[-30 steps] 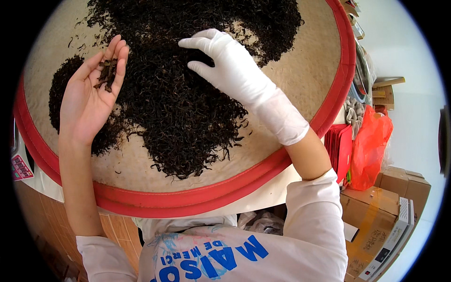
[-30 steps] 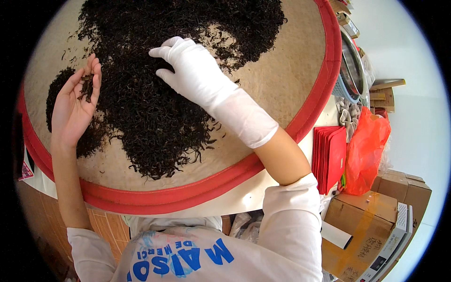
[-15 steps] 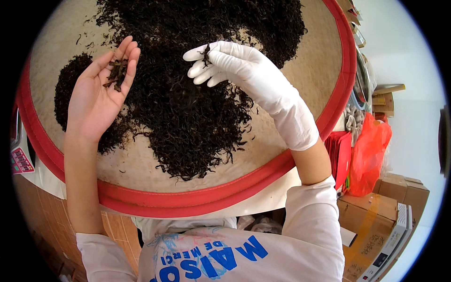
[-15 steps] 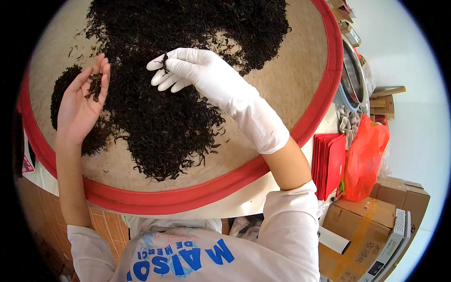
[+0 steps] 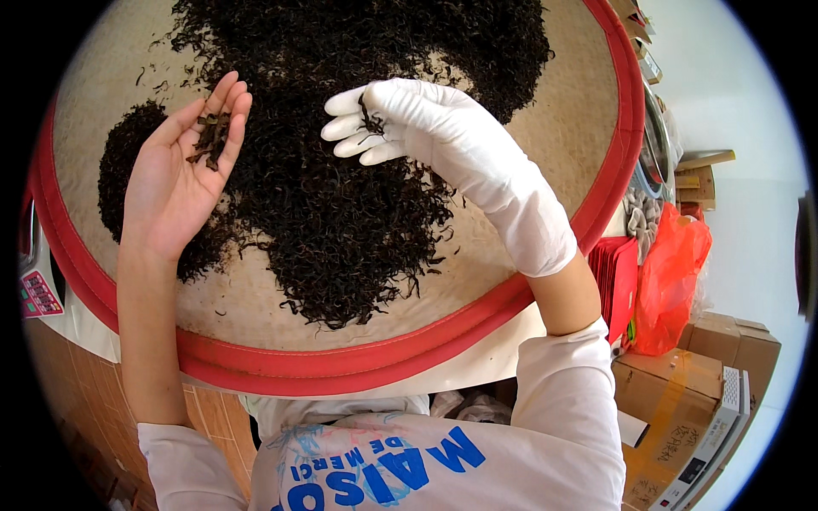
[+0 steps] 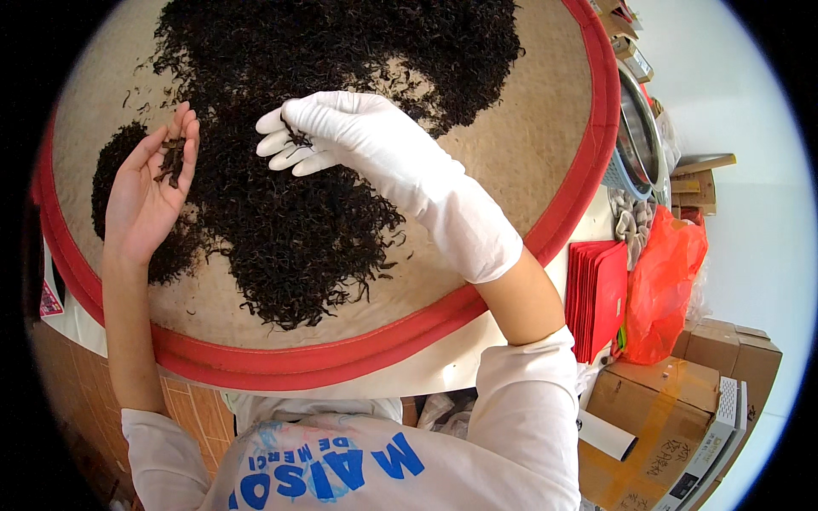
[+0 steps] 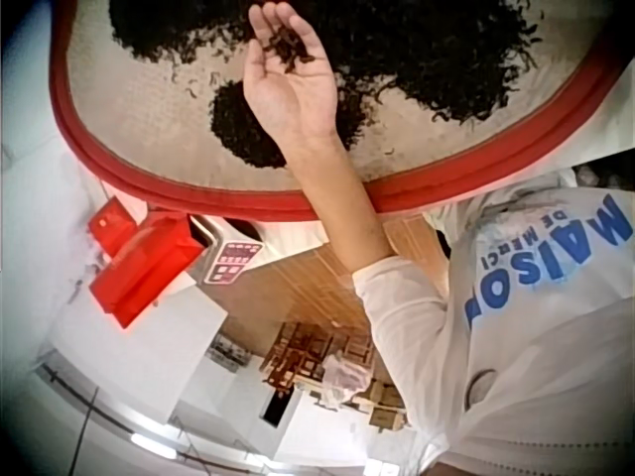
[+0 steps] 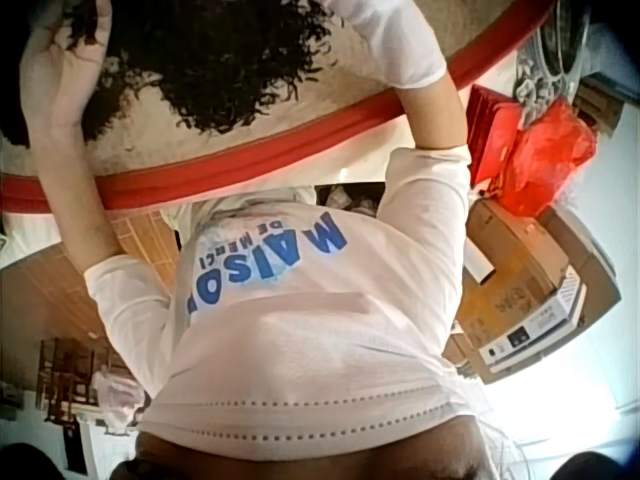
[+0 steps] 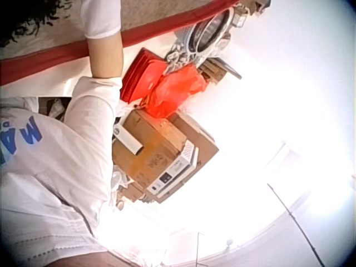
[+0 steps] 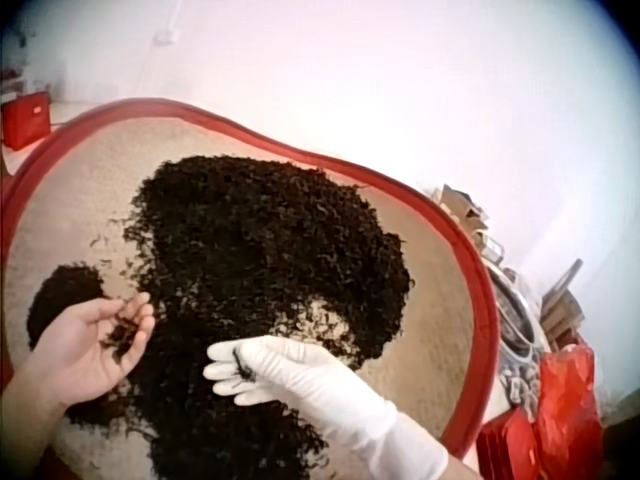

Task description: The person sorts dark, dried tea leaves on a large, round, flat tray with a red rim. They use their gloved right hand to pick up small amounts of leaves and transfer them to their bare left hand, repeating this action throughout the video.

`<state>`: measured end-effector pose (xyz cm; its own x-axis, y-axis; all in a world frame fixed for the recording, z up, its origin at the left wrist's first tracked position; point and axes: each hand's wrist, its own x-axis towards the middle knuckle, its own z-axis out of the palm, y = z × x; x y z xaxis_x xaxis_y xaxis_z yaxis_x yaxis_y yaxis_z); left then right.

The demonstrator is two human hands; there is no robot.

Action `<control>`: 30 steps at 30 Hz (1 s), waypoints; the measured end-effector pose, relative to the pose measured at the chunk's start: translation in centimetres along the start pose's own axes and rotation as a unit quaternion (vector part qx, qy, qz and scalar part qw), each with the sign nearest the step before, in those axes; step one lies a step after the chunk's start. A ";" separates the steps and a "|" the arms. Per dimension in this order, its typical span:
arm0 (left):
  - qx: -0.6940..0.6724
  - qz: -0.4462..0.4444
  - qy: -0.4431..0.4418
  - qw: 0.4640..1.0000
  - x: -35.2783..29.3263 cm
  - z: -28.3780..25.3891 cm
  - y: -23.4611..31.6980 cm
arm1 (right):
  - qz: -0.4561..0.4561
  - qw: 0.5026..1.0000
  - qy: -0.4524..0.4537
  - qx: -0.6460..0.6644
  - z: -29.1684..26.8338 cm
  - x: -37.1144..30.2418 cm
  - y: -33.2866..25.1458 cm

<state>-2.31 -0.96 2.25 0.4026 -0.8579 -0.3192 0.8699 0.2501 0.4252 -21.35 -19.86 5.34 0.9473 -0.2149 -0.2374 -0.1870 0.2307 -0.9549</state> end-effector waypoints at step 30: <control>0.046 -0.036 -0.005 0.998 0.2 0.0 -1.0 | -0.104 0.739 0.118 -0.655 2.3 -2.0 3.3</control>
<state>-3.08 -1.34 1.80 0.3358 -0.8771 -0.3434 0.8667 0.1449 0.4773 -23.23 -16.50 3.08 0.9481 -0.3119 0.0614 -0.2818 -0.9141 -0.2916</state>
